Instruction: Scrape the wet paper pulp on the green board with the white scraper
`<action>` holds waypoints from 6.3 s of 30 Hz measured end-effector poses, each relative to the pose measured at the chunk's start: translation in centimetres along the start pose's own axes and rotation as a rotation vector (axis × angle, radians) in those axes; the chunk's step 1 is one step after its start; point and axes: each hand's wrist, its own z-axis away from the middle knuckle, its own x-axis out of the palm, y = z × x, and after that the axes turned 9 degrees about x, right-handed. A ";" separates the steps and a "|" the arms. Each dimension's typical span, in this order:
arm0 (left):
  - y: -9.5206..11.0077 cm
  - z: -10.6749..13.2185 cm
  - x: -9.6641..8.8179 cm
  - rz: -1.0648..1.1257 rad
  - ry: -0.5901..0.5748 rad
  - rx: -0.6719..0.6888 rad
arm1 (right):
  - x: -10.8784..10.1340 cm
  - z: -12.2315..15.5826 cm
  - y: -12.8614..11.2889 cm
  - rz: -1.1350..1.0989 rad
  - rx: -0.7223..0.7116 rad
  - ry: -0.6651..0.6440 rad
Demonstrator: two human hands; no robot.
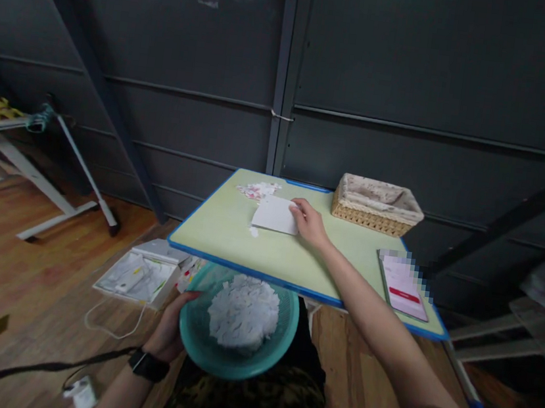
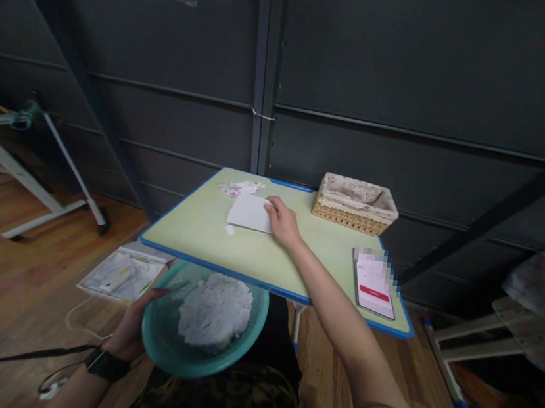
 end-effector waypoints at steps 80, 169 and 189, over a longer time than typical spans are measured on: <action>1.6 -0.2 -0.3 0.074 -0.019 -0.014 | -1.0 -0.8 1.5 -0.193 0.094 -0.014; 2.1 0.4 0.4 0.046 -0.008 0.039 | -0.3 0.1 -0.5 0.668 -0.047 0.138; 1.7 0.3 -0.1 0.014 -0.032 -0.006 | -0.8 -0.3 -0.8 0.681 -0.010 0.120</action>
